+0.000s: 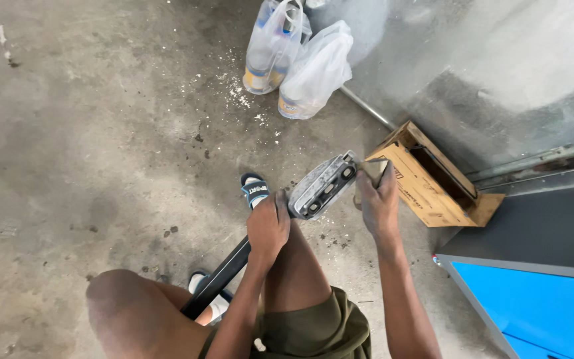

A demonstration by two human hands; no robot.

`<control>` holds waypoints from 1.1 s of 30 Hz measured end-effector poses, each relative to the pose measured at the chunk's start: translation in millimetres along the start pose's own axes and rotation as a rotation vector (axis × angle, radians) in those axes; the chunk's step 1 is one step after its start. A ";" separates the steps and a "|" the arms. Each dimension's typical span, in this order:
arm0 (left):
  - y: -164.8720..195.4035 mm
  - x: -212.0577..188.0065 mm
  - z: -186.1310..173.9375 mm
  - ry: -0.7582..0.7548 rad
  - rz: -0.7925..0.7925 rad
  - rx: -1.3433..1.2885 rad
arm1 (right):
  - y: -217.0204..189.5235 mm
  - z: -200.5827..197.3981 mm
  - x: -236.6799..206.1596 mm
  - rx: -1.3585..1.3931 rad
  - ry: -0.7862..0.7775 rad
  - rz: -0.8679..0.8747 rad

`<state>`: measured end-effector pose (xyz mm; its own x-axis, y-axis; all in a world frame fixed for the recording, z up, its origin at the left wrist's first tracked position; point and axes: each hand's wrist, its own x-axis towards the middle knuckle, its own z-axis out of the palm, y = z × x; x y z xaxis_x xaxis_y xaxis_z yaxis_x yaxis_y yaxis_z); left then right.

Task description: The person sits and scrubs a small metal part with a dark abrasive pad, repeatedly rubbing its surfaces and edges. The part is rotated and flipped to access different sides while the person continues scrubbing.

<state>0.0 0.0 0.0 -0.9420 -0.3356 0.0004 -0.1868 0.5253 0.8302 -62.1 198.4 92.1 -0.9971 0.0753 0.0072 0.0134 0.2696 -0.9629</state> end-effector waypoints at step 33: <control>11.3 20.5 22.6 0.020 -0.189 0.018 | 54.4 4.1 14.2 -0.133 0.230 -0.241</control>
<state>-27.7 16.7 -3.2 -0.8839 -0.4451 -0.1434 -0.3652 0.4656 0.8062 -75.8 210.2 38.7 -0.9302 0.2046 0.3046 -0.1952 0.4270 -0.8829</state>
